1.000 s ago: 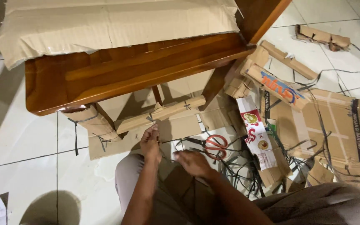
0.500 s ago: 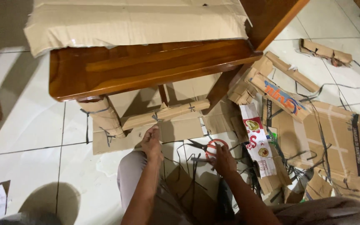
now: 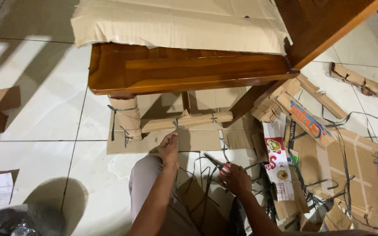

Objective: Unpacking a wooden chair by cutting plastic ties and removing cardboard packaging

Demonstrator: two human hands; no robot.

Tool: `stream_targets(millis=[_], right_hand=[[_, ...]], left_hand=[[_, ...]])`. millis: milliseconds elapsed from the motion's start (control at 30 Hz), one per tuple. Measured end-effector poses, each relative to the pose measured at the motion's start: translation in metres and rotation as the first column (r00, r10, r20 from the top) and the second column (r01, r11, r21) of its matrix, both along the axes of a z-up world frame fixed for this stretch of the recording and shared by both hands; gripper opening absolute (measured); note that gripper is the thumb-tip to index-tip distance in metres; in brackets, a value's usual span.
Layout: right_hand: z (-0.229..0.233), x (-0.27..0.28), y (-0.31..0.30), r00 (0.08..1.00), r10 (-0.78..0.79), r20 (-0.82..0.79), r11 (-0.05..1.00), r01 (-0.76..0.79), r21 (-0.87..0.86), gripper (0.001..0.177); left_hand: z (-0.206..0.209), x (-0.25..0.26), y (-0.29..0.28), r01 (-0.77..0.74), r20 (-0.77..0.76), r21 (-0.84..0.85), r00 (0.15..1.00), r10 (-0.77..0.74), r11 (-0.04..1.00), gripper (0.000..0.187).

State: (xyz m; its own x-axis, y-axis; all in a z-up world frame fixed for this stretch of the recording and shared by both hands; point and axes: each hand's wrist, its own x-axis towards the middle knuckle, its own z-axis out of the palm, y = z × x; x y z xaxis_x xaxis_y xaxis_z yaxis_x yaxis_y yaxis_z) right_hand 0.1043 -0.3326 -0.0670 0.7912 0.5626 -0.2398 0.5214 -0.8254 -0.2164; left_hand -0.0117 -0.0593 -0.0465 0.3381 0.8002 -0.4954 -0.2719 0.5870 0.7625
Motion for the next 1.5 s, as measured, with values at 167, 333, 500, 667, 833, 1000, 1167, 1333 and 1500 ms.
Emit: stream_targets(millis=[167,333,500,667,833,1000,1167,1333,1500], right_hand=[[0.016,0.000,0.002,0.978,-0.020,-0.208,0.914,0.102,0.393,0.044],[0.031,0.000,0.038,0.926,0.120,-0.358,0.777,0.137,0.614,0.042],[0.012,-0.003,0.084,0.577,0.305,-0.758,0.749,0.347,0.565,0.041],[0.073,-0.033,0.106,0.478,0.316,-0.819,0.788,0.348,0.507,0.035],[0.091,-0.036,0.124,0.428,0.297,-0.854,0.771,0.419,0.479,0.034],[0.097,-0.032,0.137,0.414,0.336,-0.846,0.757,0.416,0.504,0.032],[0.092,-0.029,0.141,0.400,0.347,-0.848,0.734,0.448,0.511,0.028],[0.091,-0.028,0.141,0.371,0.326,-0.870,0.710,0.511,0.484,0.026],[0.081,-0.022,0.137,0.367,0.337,-0.867,0.708,0.508,0.490,0.024]], left_hand=[[0.012,-0.001,0.002,0.014,-0.052,-0.007,0.999,-0.014,1.000,0.016],[0.008,0.001,0.003,-0.003,-0.015,0.007,1.000,0.003,1.000,0.019],[-0.016,0.003,0.007,0.057,-0.202,0.127,0.979,-0.030,0.990,0.016],[-0.002,-0.001,0.009,0.042,-0.221,0.098,0.975,-0.019,0.994,0.016],[0.010,-0.001,0.007,0.014,-0.201,0.104,0.980,0.008,0.994,0.017],[0.003,-0.002,0.010,0.018,-0.202,0.134,0.979,0.009,0.991,0.015],[0.021,-0.005,0.009,0.000,-0.200,0.109,0.980,0.022,0.994,0.014],[0.018,-0.004,0.010,0.019,-0.215,0.114,0.977,0.006,0.993,0.015],[0.011,-0.003,0.009,0.038,-0.194,0.130,0.981,-0.013,0.991,0.018]])
